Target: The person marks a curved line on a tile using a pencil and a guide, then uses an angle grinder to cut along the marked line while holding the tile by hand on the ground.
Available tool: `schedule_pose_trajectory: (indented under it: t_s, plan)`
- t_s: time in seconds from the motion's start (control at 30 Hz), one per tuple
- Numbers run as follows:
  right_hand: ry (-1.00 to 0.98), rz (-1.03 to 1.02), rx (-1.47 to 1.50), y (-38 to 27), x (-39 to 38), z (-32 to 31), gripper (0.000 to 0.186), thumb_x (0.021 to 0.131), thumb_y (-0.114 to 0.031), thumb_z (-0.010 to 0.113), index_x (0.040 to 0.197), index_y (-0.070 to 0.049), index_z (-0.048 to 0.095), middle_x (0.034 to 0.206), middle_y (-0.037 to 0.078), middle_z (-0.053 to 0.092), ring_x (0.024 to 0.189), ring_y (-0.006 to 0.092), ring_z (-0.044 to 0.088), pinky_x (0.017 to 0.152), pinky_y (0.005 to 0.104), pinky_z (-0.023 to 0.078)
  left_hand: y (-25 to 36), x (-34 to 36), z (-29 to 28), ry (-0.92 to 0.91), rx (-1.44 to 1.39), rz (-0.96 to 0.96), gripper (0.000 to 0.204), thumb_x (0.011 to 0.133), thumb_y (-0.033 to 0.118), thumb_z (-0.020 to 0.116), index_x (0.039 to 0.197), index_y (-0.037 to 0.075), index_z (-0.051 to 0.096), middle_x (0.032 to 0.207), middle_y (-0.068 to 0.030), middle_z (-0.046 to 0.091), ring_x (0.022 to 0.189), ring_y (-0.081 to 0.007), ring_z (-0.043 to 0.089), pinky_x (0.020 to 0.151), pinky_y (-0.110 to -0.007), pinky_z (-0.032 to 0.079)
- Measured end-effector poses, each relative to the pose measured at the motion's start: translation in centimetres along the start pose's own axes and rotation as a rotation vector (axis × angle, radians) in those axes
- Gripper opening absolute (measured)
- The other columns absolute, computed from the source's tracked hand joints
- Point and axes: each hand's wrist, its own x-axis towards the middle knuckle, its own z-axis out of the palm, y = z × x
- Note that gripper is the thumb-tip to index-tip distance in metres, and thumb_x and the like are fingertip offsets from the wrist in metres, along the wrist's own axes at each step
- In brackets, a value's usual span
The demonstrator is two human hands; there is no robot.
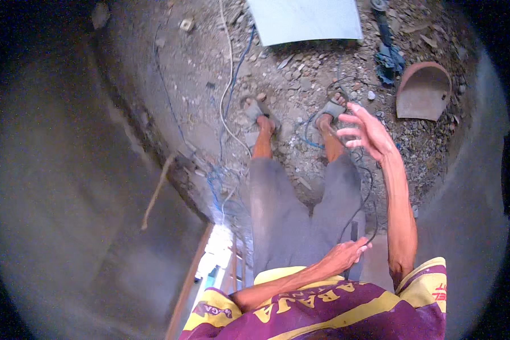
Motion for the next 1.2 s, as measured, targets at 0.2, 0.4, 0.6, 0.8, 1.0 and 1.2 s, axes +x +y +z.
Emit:
schedule_pose_trajectory:
  t_s: [0.2,0.4,0.6,0.8,1.0,1.2]
  plan:
    - [0.129,-0.039,-1.854,8.2,1.1,0.3,0.079,0.094,-0.056,0.08,0.156,-0.012,0.061,0.143,0.029,0.068,0.131,0.0445,0.064,0.11,0.0625,0.052,0.4,-3.1,-7.2,0.208,-0.045,0.036,0.033,0.119,0.029,0.046,0.148,0.015,0.054,0.075,-0.0134,0.061,0.068,-0.035,0.069,0.062,-0.053,0.052]
    - [0.227,0.436,-1.271,15.0,1.0,-4.9,0.077,0.099,-0.02,0.07,0.17,-0.012,0.04,0.12,0.024,0.072,0.086,0.0329,0.074,0.071,0.0468,0.062,-2.3,-7.1,-11.1,-0.008,0.048,0.187,0.042,0.109,0.013,0.056,0.15,0.005,0.051,0.074,-0.0194,0.066,0.071,-0.0422,0.074,0.06,-0.057,0.056]
    - [0.317,0.307,-0.198,11.2,3.9,8.7,0.036,0.106,-0.029,0.061,0.137,-0.01,0.062,0.099,0.006,0.069,0.065,0.0133,0.054,0.053,0.0272,0.041,-9.0,-11.3,-14.9,-0.014,0.337,0.385,0.062,0.101,0.002,0.058,0.161,-0.004,0.045,0.078,-0.0231,0.069,0.073,-0.0437,0.075,0.059,-0.054,0.058]
    - [0.301,-0.103,-1.012,4.8,11.2,16.7,0.06,0.109,-0.059,0.064,0.147,-0.013,0.066,0.093,-0.002,0.068,0.065,0.0109,0.056,0.052,0.0291,0.04,-11.5,-9.4,-12.9,0.124,0.215,0.576,0.062,0.097,0.001,0.054,0.158,-0.007,0.049,0.081,-0.028,0.069,0.081,-0.0429,0.075,0.073,-0.059,0.06]
    - [0.204,-0.16,-0.858,6.3,10.0,27.0,0.043,0.11,-0.039,0.071,0.144,-0.015,0.061,0.096,-0.001,0.072,0.061,0.0077,0.051,0.053,0.0275,0.034,-11.5,-9.8,-15.8,0.204,0.031,0.374,0.039,0.105,0.007,0.05,0.142,0.004,0.062,0.107,-0.0289,0.073,0.103,-0.0457,0.074,0.087,-0.06,0.056]
    - [0.071,-0.163,-0.839,8.4,7.4,33.3,0.033,0.116,-0.03,0.063,0.145,-0.016,0.055,0.1,0.003,0.077,0.063,0.0059,0.054,0.052,0.0244,0.036,-15.2,-6.8,-19.5,0.347,0.048,0.389,0.038,0.114,0.028,0.056,0.142,0.003,0.063,0.133,-0.0223,0.073,0.128,-0.0417,0.065,0.107,-0.05,0.053]
